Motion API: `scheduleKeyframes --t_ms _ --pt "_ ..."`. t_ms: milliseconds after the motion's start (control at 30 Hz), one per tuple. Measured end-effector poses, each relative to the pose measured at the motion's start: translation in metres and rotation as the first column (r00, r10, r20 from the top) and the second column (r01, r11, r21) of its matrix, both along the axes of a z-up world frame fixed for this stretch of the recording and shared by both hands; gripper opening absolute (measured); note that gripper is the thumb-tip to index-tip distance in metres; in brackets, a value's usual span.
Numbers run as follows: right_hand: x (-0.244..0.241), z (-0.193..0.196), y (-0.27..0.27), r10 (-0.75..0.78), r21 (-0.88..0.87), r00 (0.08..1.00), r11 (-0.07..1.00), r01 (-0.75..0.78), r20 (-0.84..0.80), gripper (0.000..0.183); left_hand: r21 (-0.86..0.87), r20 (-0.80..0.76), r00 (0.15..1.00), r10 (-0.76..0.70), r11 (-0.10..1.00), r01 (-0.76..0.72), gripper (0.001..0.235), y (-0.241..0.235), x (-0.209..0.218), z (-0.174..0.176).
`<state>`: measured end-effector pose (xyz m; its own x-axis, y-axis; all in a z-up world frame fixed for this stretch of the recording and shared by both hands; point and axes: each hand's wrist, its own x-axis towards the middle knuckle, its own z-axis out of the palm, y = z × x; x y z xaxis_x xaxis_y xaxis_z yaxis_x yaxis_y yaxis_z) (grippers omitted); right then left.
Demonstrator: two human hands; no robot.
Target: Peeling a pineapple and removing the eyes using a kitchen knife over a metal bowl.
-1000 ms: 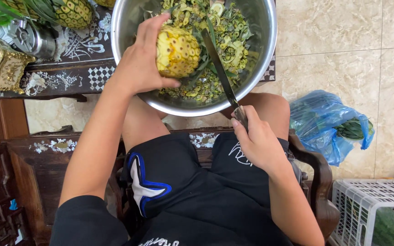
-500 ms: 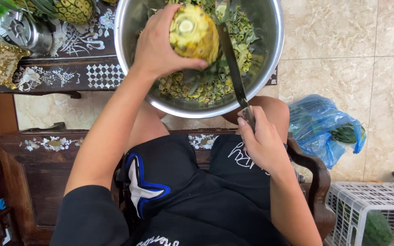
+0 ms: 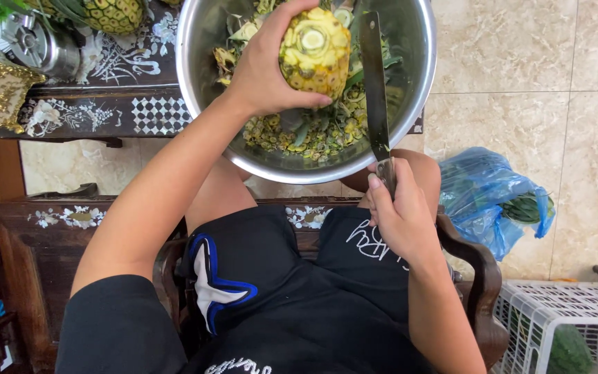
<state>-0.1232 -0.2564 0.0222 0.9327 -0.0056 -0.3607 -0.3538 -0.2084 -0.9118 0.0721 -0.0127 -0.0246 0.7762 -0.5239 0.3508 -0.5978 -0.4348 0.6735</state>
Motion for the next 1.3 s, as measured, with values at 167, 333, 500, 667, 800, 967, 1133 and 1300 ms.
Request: scheduleKeyframes --t_ms 167,333,500,667,800,967,1133,1300 --pt "-0.001 -0.005 -0.005 -0.028 0.019 0.999 0.999 0.028 -0.022 0.02 0.009 -0.026 0.994 0.104 0.995 -0.103 0.106 -0.009 -0.006 -0.003" --pt "0.0 -0.011 -0.007 -0.023 0.011 1.0 1.0 0.023 -0.003 0.02 0.045 -0.012 0.997 0.08 0.996 -0.08 0.104 -0.008 -0.006 0.009" --pt "-0.004 -0.021 -0.014 0.017 0.362 0.999 0.932 -0.003 -0.036 0.019 0.098 0.008 0.959 -0.283 0.955 0.281 0.094 0.002 0.01 0.027" --pt "0.0 -0.017 -0.013 -0.016 0.312 1.0 0.95 0.02 -0.015 0.021 0.052 0.024 0.997 -0.077 0.996 0.076 0.088 -0.01 -0.002 0.017" --pt "0.0 -0.018 -0.012 -0.023 0.311 1.0 0.95 0.026 -0.014 0.021 0.067 0.112 0.959 0.259 0.961 -0.267 0.101 -0.026 -0.017 0.002" --pt "0.0 -0.017 -0.013 -0.033 0.285 0.999 0.958 0.038 -0.022 0.021 0.208 0.111 0.99 0.088 0.972 -0.11 0.106 -0.006 0.002 0.013" --pt "0.002 -0.019 -0.015 -0.034 0.228 0.999 0.973 0.038 -0.019 0.02 0.325 0.158 0.969 -0.187 0.937 0.128 0.123 0.015 0.018 0.042" --pt "0.005 -0.016 -0.015 -0.038 0.196 0.998 0.98 0.046 -0.043 0.02 0.576 0.013 0.962 -0.273 0.788 0.216 0.13 0.019 0.015 0.061"
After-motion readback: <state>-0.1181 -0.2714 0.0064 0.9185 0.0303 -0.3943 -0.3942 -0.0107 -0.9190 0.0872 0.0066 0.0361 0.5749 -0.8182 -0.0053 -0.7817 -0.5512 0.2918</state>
